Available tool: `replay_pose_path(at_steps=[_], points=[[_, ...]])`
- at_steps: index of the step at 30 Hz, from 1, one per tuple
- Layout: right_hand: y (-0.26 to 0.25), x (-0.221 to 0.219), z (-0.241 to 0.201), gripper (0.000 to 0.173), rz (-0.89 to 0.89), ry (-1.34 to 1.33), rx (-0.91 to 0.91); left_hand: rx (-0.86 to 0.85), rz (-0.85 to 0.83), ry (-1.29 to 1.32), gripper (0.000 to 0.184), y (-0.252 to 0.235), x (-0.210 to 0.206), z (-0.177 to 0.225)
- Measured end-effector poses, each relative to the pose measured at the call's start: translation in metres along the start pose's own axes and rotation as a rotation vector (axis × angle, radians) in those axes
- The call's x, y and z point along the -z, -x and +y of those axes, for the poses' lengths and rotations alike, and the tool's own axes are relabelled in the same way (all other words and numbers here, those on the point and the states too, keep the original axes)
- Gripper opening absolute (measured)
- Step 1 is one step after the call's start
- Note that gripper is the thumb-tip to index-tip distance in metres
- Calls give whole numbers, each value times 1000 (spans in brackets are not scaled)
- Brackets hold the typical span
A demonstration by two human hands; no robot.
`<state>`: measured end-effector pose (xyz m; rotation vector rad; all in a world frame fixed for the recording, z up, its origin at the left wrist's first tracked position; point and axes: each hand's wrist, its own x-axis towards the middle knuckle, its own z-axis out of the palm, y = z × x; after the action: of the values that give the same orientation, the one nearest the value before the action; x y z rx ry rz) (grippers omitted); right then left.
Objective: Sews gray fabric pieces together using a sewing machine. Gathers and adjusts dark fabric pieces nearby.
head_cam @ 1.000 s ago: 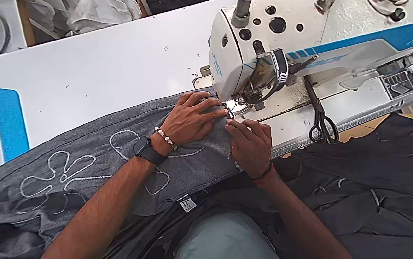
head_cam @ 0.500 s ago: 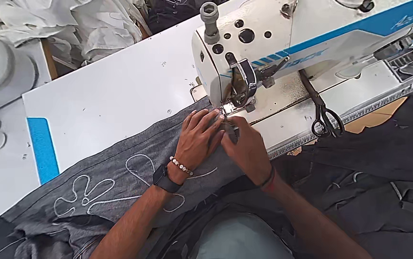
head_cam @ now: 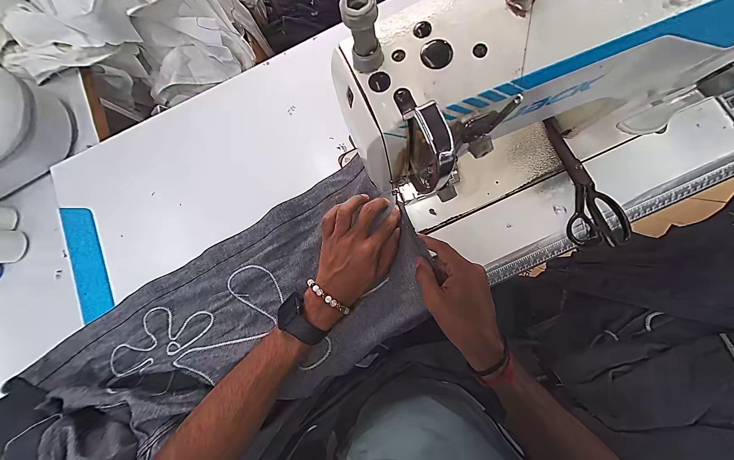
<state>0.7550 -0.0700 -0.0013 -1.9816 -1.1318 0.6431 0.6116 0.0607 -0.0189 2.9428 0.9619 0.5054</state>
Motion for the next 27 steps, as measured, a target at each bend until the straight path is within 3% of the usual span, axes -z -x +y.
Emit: replay_pose_path(at_steps=[11,17,24,27], points=[[24,14,-7,40,11,36,68,6,-4,-15,35,3,0,1],[21,29,-22,38,72,243,165,-52,-11,2,34,-1,1,-10],[-36,45,-50,39,-98,461,258,-258,95,66,25,-19,2,-28],[-73,25,-39,41,-241,601,108,-132,5,177,24,-11,7,-16]])
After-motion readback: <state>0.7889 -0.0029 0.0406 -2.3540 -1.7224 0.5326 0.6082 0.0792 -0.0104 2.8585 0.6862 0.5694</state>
